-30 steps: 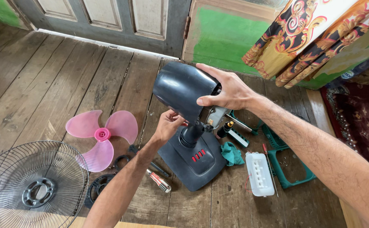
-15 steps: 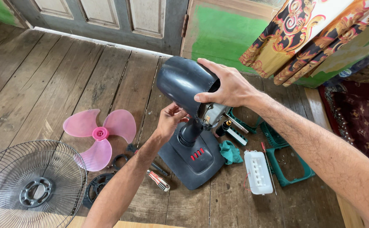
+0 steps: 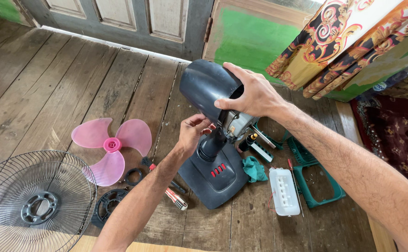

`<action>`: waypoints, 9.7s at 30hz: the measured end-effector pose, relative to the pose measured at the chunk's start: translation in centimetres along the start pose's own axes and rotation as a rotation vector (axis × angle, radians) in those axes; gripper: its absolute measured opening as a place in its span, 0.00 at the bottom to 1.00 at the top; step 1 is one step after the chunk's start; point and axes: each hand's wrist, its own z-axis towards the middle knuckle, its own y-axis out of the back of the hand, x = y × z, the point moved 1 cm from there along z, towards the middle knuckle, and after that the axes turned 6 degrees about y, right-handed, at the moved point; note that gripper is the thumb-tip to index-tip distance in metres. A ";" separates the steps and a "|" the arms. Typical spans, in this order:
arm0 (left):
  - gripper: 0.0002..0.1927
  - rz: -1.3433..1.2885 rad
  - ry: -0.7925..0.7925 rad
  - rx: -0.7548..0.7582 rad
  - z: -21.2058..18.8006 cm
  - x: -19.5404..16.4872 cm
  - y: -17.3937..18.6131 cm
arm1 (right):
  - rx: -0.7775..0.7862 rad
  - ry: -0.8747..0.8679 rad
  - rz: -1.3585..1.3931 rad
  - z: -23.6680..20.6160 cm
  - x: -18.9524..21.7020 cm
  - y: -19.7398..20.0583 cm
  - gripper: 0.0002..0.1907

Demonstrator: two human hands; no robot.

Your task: The person services a pedestal fan on the floor. They use a screwdriver on the motor housing, handle small parts, wipe the fan's rear housing with a cloth, and fit the housing back over the motor, aligning and pressing it into place.

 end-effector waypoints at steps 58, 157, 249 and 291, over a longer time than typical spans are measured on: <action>0.60 0.338 0.096 -0.030 0.5 -6.3 -4.0 | -0.206 -0.281 -0.052 -6.2 3.1 -0.4 0.60; 0.40 1.190 -0.115 -0.672 -5.3 -1.8 -23.1 | -0.019 -0.120 1.563 -12.5 -20.5 -3.8 0.48; 0.68 1.411 -0.010 0.047 3.5 -8.2 -18.4 | 0.062 -0.405 1.224 -7.8 -18.2 -2.0 0.45; 0.64 1.526 -0.023 -0.566 -5.9 -5.8 -21.8 | -0.084 0.026 0.273 -17.2 -8.9 6.6 0.47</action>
